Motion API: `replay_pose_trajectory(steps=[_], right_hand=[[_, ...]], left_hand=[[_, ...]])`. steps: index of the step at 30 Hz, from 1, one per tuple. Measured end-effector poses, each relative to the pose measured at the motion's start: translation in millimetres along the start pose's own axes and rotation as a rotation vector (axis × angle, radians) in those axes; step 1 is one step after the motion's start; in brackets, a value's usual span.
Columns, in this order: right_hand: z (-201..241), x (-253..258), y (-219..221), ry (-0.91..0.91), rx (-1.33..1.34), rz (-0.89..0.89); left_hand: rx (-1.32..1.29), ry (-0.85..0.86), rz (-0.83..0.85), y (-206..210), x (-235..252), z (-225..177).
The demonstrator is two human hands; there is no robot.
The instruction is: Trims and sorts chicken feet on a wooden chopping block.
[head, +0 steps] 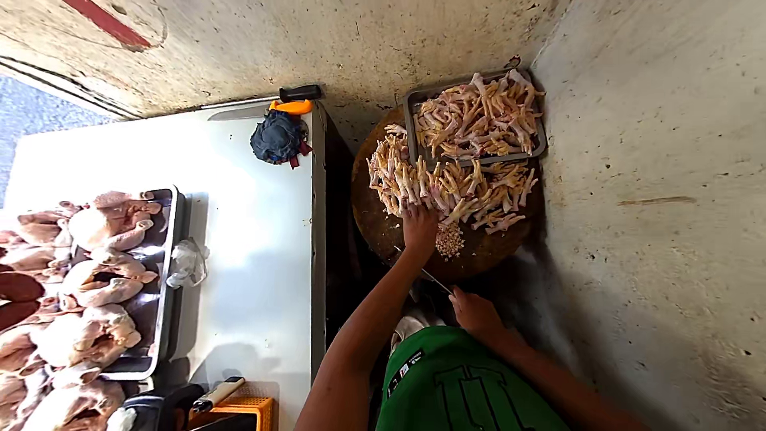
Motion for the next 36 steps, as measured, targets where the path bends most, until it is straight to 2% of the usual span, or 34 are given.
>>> replay_pose_trajectory(steps=[5,8,10,12,15,17,19,21,23,27,29,33,34,36], right_hand=[[-1.8,1.2,-2.5,-0.011,-0.011,-0.004],[-10.4,5.5,-12.8,-0.028,0.075,0.0],[-24.0,14.0,-27.0,-0.044,0.173,-0.042],[-34.8,21.1,-36.7,-0.051,0.231,-0.118],[-33.5,18.8,-43.2,-0.01,0.24,-0.192],[-18.8,4.5,-41.6,0.01,0.133,-0.228],[-8.1,-9.2,-30.9,-0.026,0.053,-0.302],[-5.2,-15.4,-17.1,-0.023,-0.001,-0.318],[-5.2,-12.7,-9.5,0.039,-0.045,-0.248],[9.0,-25.5,-27.6,0.061,-0.006,-0.266],[22.5,-36.2,-38.5,-0.018,0.037,-0.363],[48.5,-46.0,-41.3,-0.291,0.085,-0.665],[49.9,-42.5,-36.7,-0.324,0.084,-0.679],[44.1,-24.2,-20.5,-0.26,0.033,-0.549]], left_hand=[[0.078,0.162,-0.056,-1.5,9.6,8.8],[-0.083,0.234,-0.135,-26.9,-21.4,20.7],[-0.3,0.191,-0.273,-50.3,-56.3,36.4],[-0.467,0.048,-0.301,-54.9,-92.4,56.7],[-0.521,-0.101,-0.161,-9.3,-120.1,72.0],[-0.445,-0.133,-0.006,38.8,-121.7,74.7],[-0.362,-0.104,0.081,64.3,-121.3,72.3],[-0.346,-0.043,0.042,65.9,-119.9,69.7],[-0.339,0.019,0.021,64.5,-116.5,71.1],[-0.347,0.178,0.091,69.1,-119.6,68.3],[-0.366,0.143,0.131,80.3,-129.2,69.3],[-0.41,0.066,0.123,98.6,-137.5,73.9],[-0.41,0.054,0.116,99.8,-137.2,71.7],[-0.404,0.017,0.132,102.2,-136.0,68.7]])
Point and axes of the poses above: each hand's wrist, its own x-axis towards the middle knuckle, its own y-axis out of the palm, z = x × y, the point moved 7 cm from there along x, towards the middle knuckle, and after that the axes turned 4 degrees about -y, right-handed, at the moved point
